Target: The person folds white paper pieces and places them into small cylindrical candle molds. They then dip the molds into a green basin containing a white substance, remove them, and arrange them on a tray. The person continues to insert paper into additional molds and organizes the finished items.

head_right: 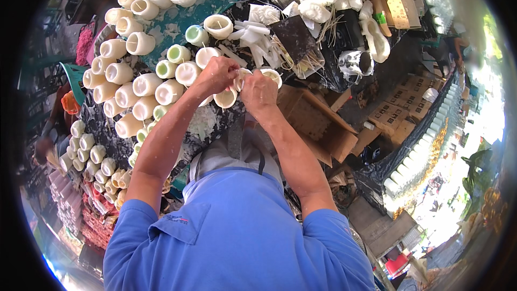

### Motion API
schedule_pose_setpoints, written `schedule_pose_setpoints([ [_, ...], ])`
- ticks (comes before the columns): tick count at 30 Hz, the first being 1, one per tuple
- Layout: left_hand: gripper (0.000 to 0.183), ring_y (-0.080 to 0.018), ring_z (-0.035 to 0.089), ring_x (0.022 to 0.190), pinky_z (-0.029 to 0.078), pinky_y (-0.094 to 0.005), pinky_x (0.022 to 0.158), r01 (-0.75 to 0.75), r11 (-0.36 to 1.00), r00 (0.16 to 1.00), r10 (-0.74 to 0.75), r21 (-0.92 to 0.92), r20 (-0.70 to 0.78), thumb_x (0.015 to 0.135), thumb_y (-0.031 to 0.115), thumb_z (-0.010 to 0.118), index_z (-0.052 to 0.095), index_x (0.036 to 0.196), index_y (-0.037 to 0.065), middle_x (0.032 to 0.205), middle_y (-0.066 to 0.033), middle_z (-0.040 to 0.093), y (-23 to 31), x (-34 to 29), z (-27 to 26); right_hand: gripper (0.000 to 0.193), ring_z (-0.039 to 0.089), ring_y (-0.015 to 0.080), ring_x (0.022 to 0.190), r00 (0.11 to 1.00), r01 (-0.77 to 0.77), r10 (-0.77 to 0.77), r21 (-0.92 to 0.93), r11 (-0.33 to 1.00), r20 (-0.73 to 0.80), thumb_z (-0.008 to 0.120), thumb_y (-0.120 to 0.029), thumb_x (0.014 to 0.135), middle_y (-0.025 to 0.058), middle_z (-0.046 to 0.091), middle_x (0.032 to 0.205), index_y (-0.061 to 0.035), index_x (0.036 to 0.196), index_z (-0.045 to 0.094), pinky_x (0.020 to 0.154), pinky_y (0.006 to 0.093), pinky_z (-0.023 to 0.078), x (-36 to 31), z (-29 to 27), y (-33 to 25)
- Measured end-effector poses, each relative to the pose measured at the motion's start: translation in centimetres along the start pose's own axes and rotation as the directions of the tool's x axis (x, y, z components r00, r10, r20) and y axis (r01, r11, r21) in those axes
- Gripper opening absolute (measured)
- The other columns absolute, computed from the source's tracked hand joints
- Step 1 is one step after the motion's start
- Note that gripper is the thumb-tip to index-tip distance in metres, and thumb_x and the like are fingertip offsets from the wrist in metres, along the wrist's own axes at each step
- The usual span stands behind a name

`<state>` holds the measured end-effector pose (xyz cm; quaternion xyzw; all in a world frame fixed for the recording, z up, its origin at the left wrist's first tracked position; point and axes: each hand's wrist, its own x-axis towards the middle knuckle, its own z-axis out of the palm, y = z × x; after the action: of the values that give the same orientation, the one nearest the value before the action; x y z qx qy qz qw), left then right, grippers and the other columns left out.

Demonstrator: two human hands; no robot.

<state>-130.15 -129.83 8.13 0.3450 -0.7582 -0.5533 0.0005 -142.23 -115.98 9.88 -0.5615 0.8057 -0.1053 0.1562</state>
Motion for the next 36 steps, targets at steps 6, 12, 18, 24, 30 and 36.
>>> schedule_pose_setpoints([
  [6,0.02,-0.019,0.073,0.061,0.06,-0.0358,0.058,0.05,0.999,0.997,-0.05,-0.006,0.059,0.096,0.002,0.065,0.074,0.109,-0.01,0.075,-0.0134,0.073,0.2,0.0,0.1,0.023,0.076,0.0429,0.08,0.997,-0.068,0.068,0.009,0.998,0.018,0.064,-0.02,0.094,0.0231,0.075,0.089,-0.0034,0.089,0.079,0.072,0.0524,0.061,0.1,0.3,0.1],
  [12,0.043,-0.0194,0.075,0.077,0.061,-0.0372,0.067,0.031,0.999,0.992,-0.035,0.031,0.121,0.093,-0.005,0.064,0.071,0.135,-0.001,0.088,-0.0138,0.072,0.8,-0.6,-0.9,0.024,0.076,0.0419,0.083,0.997,-0.072,0.071,0.035,0.997,0.023,0.069,-0.026,0.096,0.0196,0.076,0.091,-0.0042,0.093,0.08,0.075,0.052,0.061,-0.2,0.0,0.3],
  [18,0.055,-0.0337,0.076,0.105,0.06,-0.0426,0.09,-0.131,0.982,0.98,0.107,0.137,0.169,0.085,-0.011,0.064,0.072,0.137,0.003,0.104,-0.0214,0.076,0.8,0.2,-1.1,0.017,0.075,0.0413,0.087,0.989,-0.075,0.101,0.22,0.973,-0.106,0.077,-0.019,0.094,0.0175,0.076,0.094,-0.0047,0.103,0.079,0.078,0.0493,0.059,-2.1,-2.4,0.9],
  [24,0.056,-0.0392,0.069,0.121,0.056,-0.0442,0.104,-0.233,0.919,0.96,0.166,0.317,0.227,0.078,-0.012,0.069,0.074,0.132,0.003,0.127,-0.0194,0.074,0.3,1.2,-0.9,0.018,0.074,0.0379,0.087,0.967,-0.107,0.183,0.369,0.923,-0.178,0.074,-0.009,0.098,0.0193,0.074,0.102,0.0014,0.112,0.076,0.078,0.043,0.057,-5.5,-3.6,0.6],
  [30,0.049,-0.0419,0.068,0.119,0.054,-0.0485,0.104,-0.37,0.866,0.923,0.301,0.336,0.24,0.08,0.0,0.078,0.075,0.129,0.005,0.122,-0.0201,0.073,-0.4,1.5,-1.6,0.016,0.076,0.0274,0.089,0.915,-0.261,0.398,0.662,0.703,-0.062,0.072,-0.009,0.097,0.0169,0.077,0.102,0.0001,0.109,0.077,0.081,0.0377,0.058,-8.0,-1.3,1.2],
  [36,0.057,-0.0404,0.063,0.132,0.05,-0.0462,0.114,-0.33,0.881,0.918,0.216,0.339,0.331,0.081,0.0,0.079,0.07,0.137,0.003,0.138,-0.0213,0.07,1.0,1.5,-1.8,0.021,0.077,0.0314,0.08,0.888,-0.369,0.455,0.689,0.624,0.063,0.081,-0.018,0.093,0.0169,0.079,0.092,-0.0012,0.106,0.078,0.076,0.0419,0.06,-10.1,3.7,2.8],
])
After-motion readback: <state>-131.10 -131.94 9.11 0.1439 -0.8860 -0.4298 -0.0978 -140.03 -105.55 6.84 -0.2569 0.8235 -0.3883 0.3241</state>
